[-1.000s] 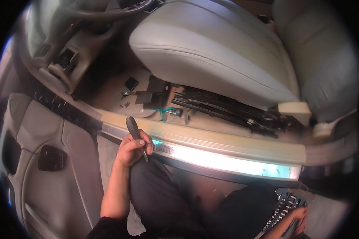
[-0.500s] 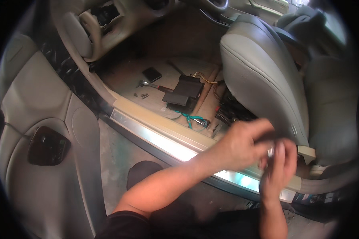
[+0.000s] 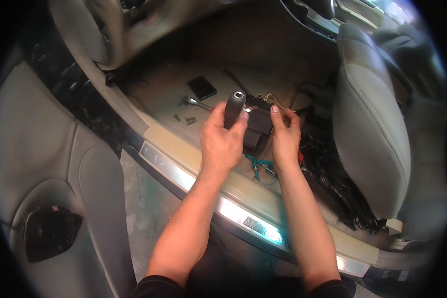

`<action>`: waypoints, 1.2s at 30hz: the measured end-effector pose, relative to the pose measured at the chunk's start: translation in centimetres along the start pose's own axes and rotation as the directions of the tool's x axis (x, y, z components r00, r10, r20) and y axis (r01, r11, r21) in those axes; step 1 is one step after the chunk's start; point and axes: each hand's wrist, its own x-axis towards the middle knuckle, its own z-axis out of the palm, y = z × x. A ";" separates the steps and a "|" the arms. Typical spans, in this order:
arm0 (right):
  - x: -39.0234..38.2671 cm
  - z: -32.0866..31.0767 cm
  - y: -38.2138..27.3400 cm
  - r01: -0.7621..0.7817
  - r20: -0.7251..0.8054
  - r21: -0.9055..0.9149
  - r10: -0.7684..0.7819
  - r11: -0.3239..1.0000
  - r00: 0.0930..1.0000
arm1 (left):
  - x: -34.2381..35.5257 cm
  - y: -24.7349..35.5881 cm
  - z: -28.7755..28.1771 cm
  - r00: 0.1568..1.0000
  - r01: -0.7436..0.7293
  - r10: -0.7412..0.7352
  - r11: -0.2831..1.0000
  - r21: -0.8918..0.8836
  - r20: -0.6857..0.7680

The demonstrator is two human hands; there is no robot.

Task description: The person uses a screwdriver to remove screws from a black electronic control unit located on the car floor. They open the casing to reveal the internal circuit board and relays, inspect the components, and then close the casing.

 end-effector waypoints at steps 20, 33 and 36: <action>3.8 2.5 7.5 -0.368 0.330 0.555 0.208 0.746 0.921 | 4.4 -6.8 0.3 1.000 -0.022 0.015 0.895 0.446 0.019; 3.6 1.4 6.5 -0.517 0.465 0.625 0.253 0.585 0.848 | 5.4 -7.8 0.8 0.991 -0.007 -0.071 0.829 0.559 0.116; 3.7 0.8 6.0 -0.559 0.497 0.607 0.278 0.564 0.822 | 5.2 -7.2 1.1 0.975 0.065 -0.165 0.848 0.526 0.147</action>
